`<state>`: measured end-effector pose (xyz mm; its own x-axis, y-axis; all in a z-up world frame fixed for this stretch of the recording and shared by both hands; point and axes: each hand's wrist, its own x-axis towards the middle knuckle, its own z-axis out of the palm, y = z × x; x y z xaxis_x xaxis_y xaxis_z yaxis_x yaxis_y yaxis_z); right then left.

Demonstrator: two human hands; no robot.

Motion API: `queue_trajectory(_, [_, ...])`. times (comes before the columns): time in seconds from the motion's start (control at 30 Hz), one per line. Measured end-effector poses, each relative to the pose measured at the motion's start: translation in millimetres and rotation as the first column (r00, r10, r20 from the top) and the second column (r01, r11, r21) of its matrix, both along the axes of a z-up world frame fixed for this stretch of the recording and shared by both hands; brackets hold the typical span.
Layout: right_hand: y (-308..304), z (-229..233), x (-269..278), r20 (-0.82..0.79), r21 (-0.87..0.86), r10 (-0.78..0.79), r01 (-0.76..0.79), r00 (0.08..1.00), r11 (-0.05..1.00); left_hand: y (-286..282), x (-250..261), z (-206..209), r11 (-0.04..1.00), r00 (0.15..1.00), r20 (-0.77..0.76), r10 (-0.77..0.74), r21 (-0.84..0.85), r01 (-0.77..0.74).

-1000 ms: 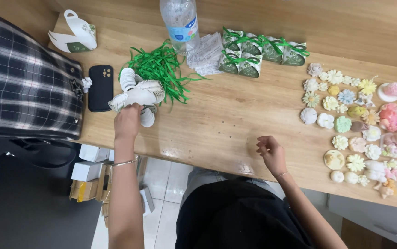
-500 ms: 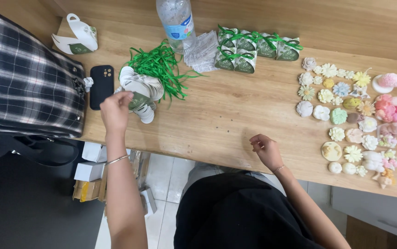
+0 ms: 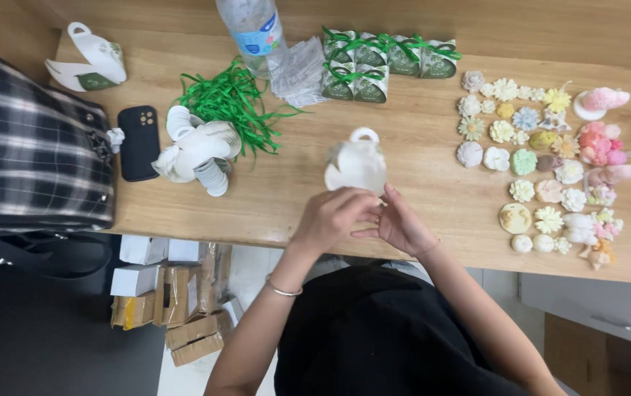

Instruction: Packaging decorative flower-shaped candles into small gift boxes and tying them with green ribbons.

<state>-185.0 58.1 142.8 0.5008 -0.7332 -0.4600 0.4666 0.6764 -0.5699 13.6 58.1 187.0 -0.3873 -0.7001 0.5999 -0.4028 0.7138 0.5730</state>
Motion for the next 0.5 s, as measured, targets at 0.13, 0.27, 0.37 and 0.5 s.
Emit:
queue_trajectory(0.13, [-8,-77,-25,-0.016,-0.026,-0.21,0.21,0.978,0.977,7,-33,-64,0.996,0.992,0.081,-0.092,0.014,0.091])
queue_trajectory(0.27, [-6,-127,-53,-0.398,-0.051,-0.241,0.241,0.885,0.969,7,-54,-111,0.988,0.964,0.219,-0.153,0.051,0.146])
queue_trajectory(0.37, [-8,-148,-60,-0.697,-0.034,-0.112,0.124,0.708,0.992,8,-57,-159,0.974,0.884,0.41,-0.224,0.123,0.19])
queue_trajectory(0.5, [-1,-152,-72,-0.908,-0.143,-0.092,-0.098,0.41,0.985,10,-53,-178,0.958,0.815,0.527,-0.242,0.262,0.115])
